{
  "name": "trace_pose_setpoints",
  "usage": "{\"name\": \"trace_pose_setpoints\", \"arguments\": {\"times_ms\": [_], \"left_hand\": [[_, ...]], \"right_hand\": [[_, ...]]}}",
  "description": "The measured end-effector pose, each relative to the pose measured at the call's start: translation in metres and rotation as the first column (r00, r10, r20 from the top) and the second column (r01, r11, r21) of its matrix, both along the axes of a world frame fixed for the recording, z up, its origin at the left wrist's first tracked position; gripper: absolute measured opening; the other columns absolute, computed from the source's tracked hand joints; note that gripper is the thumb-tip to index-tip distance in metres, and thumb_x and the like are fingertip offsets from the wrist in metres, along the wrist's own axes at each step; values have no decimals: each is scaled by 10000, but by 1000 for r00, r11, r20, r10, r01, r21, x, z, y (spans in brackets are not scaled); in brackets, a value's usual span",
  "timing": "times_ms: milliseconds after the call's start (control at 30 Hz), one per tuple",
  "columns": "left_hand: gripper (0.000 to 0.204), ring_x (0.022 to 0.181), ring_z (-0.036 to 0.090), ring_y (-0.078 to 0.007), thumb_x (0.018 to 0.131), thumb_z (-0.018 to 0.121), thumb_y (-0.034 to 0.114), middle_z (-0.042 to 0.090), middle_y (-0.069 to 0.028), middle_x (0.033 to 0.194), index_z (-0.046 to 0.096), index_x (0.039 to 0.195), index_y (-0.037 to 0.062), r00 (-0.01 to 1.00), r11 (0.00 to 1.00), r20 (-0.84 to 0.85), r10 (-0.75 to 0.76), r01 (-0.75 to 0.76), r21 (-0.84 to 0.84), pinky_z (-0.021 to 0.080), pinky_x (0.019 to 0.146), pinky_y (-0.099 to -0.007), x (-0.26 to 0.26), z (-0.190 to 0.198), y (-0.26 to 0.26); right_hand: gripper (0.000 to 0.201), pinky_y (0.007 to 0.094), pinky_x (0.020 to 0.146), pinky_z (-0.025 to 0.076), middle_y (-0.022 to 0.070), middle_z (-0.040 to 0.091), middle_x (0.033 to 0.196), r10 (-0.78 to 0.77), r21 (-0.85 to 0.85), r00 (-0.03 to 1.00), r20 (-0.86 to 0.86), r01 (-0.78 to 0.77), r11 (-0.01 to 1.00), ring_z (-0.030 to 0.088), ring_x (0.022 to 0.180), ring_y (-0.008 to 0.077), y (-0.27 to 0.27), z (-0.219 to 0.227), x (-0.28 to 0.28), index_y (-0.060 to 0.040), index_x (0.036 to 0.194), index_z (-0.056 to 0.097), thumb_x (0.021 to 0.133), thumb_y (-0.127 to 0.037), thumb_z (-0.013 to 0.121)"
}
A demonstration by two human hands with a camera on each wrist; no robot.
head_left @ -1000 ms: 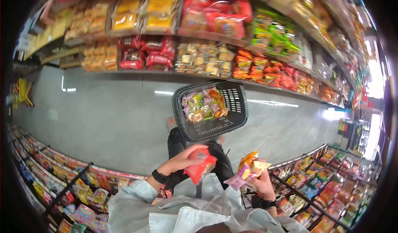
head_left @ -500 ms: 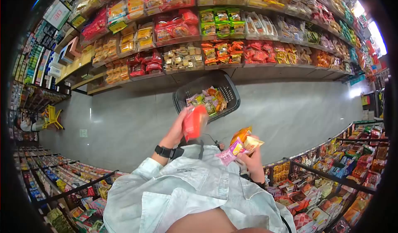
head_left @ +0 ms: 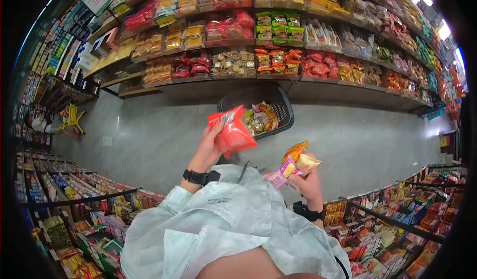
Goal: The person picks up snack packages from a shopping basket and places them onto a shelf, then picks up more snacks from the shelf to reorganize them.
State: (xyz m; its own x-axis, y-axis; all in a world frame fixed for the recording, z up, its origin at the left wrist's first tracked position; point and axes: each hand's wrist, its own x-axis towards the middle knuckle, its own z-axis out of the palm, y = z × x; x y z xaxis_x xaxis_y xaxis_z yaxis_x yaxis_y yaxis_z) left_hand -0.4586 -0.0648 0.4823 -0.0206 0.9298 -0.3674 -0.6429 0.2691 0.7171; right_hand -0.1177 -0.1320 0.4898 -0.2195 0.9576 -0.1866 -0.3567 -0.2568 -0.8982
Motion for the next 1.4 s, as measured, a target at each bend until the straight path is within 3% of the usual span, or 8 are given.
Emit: {"name": "trace_pose_setpoints", "arguments": {"times_ms": [267,600,667,867,900,1067,1267,1400], "left_hand": [[359,1103,680,-176,1058,611,292,669,-77,1239,546,1338,77,991,990,82,103,-95,-100,582,939,-368,-68,-13,-36],[427,1211,606,-193,1025,633,196,590,-79,1332,465,1403,90,964,965,51,260,-258,-44,548,985,-386,-287,-32,-84],[463,1235,590,-202,1007,639,148,574,-80,1352,446,1424,90,962,962,10,273,-273,-30,540,998,-393,-328,-35,-98],[501,1253,584,-202,977,657,74,582,-86,1353,442,1429,74,964,966,-66,256,-257,-18,522,1027,-389,-401,-23,-104],[501,1250,594,-202,975,653,67,590,-91,1354,444,1430,65,966,968,-71,250,-252,-16,524,1030,-385,-408,-22,-99],[535,1181,629,-181,938,703,27,631,-95,1295,454,1411,36,965,971,-104,241,-240,21,526,1005,-353,-424,-27,-52],[559,1212,628,-189,953,678,27,630,-93,1329,450,1464,24,857,971,-458,236,-221,87,512,1042,-355,-438,-7,20],[440,1251,598,-193,1032,597,133,607,-99,1373,478,1441,23,936,960,-211,281,-274,60,489,1064,-381,-450,1,76]], "right_hand": [[777,354,1001,536,60,582,1287,154,-6,988,1,-154,988,606,1189,166,4,-1,-90,-94,1434,378,809,-5,831],[829,367,1019,517,68,571,1329,362,-186,925,113,-338,923,593,1195,160,26,-4,-300,-75,1518,320,842,-26,798],[811,355,1009,519,60,577,1318,433,-81,886,166,-426,901,598,1182,149,37,-10,-335,-61,1511,335,846,-28,799],[790,358,989,533,64,590,1313,512,-213,840,181,-475,854,617,1164,163,64,11,-406,-47,1505,357,859,-68,811],[783,347,932,557,67,599,1291,506,-109,839,200,-494,863,629,1128,163,72,4,-414,-35,1500,364,862,-87,814],[762,342,951,545,76,601,1304,460,-126,863,208,-443,888,625,1149,155,110,16,-440,-24,1491,377,865,-83,808],[733,322,904,561,58,636,1244,468,-37,867,173,-469,882,656,1080,143,201,6,-478,-29,1476,399,870,-82,807],[715,299,793,578,44,656,1205,482,-36,875,52,-481,876,668,998,113,265,13,-508,-48,1452,420,859,-85,817]]}}
